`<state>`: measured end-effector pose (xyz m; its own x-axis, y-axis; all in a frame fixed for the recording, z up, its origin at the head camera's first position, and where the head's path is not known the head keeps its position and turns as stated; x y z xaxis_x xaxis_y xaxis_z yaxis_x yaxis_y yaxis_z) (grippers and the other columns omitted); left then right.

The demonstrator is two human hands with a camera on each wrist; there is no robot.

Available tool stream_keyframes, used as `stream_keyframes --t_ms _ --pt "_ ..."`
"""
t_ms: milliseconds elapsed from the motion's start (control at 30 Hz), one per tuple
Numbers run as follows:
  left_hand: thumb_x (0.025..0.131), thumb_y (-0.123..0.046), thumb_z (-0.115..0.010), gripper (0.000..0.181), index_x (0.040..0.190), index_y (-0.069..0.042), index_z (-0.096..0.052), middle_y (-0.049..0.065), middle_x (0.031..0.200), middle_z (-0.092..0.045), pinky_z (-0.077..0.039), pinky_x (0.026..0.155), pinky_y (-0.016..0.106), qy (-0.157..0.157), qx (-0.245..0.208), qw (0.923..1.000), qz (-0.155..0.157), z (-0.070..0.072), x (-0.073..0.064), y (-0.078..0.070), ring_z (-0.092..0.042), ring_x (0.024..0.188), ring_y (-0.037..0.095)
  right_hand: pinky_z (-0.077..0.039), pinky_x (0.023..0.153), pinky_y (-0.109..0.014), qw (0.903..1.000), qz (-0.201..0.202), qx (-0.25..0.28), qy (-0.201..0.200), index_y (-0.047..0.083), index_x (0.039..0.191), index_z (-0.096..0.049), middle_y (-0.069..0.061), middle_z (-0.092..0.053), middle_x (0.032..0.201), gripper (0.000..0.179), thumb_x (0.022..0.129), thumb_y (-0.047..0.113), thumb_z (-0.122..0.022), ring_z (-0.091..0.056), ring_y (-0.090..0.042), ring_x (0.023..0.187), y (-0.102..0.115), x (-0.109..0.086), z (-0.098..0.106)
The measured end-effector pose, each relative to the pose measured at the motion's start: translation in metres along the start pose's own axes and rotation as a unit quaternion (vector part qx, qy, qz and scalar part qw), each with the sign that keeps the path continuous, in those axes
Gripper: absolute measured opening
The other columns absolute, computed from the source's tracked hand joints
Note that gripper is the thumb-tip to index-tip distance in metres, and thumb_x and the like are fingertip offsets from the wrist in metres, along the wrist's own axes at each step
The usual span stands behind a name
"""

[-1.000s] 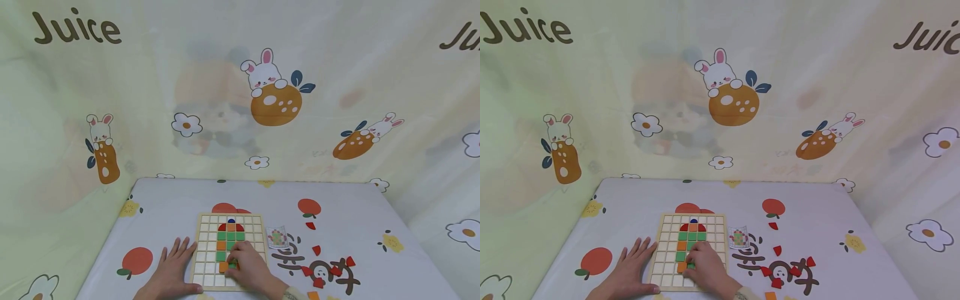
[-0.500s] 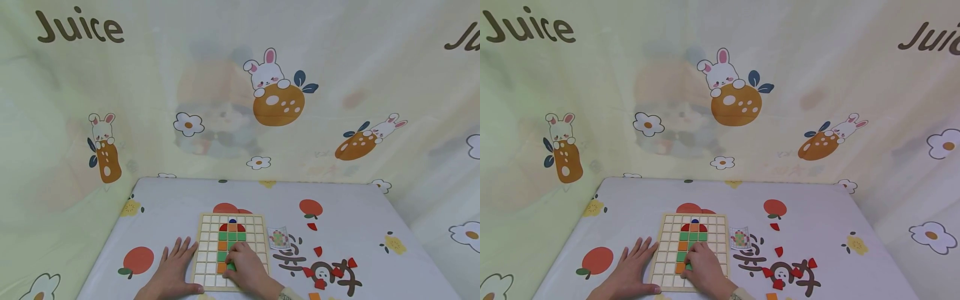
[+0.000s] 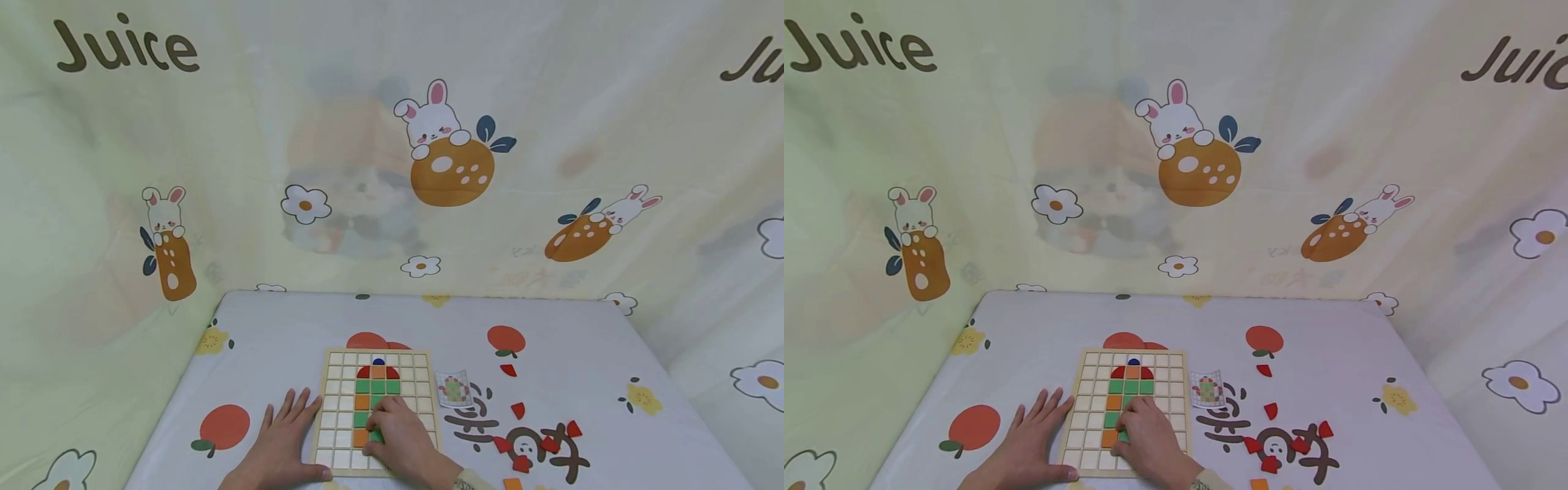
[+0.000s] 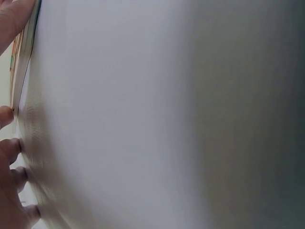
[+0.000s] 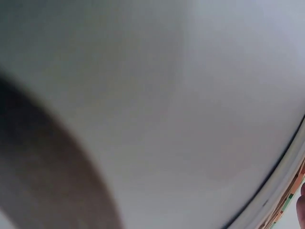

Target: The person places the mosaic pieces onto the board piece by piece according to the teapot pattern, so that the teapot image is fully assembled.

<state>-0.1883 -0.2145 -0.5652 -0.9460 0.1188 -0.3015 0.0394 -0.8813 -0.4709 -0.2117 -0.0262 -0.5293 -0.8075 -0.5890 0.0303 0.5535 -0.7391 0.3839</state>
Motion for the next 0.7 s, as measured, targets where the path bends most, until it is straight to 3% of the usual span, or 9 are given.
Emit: stream_keyframes --t_ms 433,567,700 --pt "0.057 -0.079 -0.081 0.127 0.159 -0.016 -0.039 0.012 0.170 -0.027 -0.005 0.121 0.077 -0.002 0.002 1.0000 -0.004 -0.002 0.001 0.001 -0.010 0.159 0.042 -0.055 0.093 -0.030 1.0000 0.006 -0.002 -0.006 0.019 0.090 -0.077 0.004 -0.065 0.107 0.024 0.081 0.039 -0.085 -0.055 -0.014 0.102 0.003 -0.002 0.005" --pt "0.057 -0.078 -0.082 0.127 0.159 -0.016 -0.039 0.012 0.170 -0.027 -0.005 0.121 0.077 -0.004 0.001 1.0000 -0.004 -0.001 0.000 0.001 -0.010 0.159 0.042 -0.055 0.095 -0.033 0.9987 -0.009 0.050 0.005 0.018 0.095 -0.077 0.005 -0.063 0.110 0.020 0.083 0.033 -0.084 -0.055 -0.014 0.105 -0.005 -0.009 0.015" --pt "0.056 -0.078 -0.082 0.128 0.159 -0.016 -0.038 0.013 0.169 -0.027 -0.005 0.121 0.077 -0.008 0.005 0.9999 -0.006 -0.001 0.000 0.001 -0.010 0.159 0.042 -0.055 0.099 -0.039 0.9919 -0.044 0.116 0.028 0.018 0.103 -0.076 0.004 -0.063 0.115 0.022 0.085 0.028 -0.083 -0.055 -0.017 0.109 -0.026 -0.022 0.026"
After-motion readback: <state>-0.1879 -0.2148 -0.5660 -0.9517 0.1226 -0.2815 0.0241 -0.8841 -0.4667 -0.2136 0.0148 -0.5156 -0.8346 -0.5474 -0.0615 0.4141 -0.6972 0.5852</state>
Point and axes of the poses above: each hand's wrist, its own x-axis towards the middle knuckle, its own z-axis out of the back of the hand, y = z × x, the point moved 8 cm from there along x, towards the middle knuckle
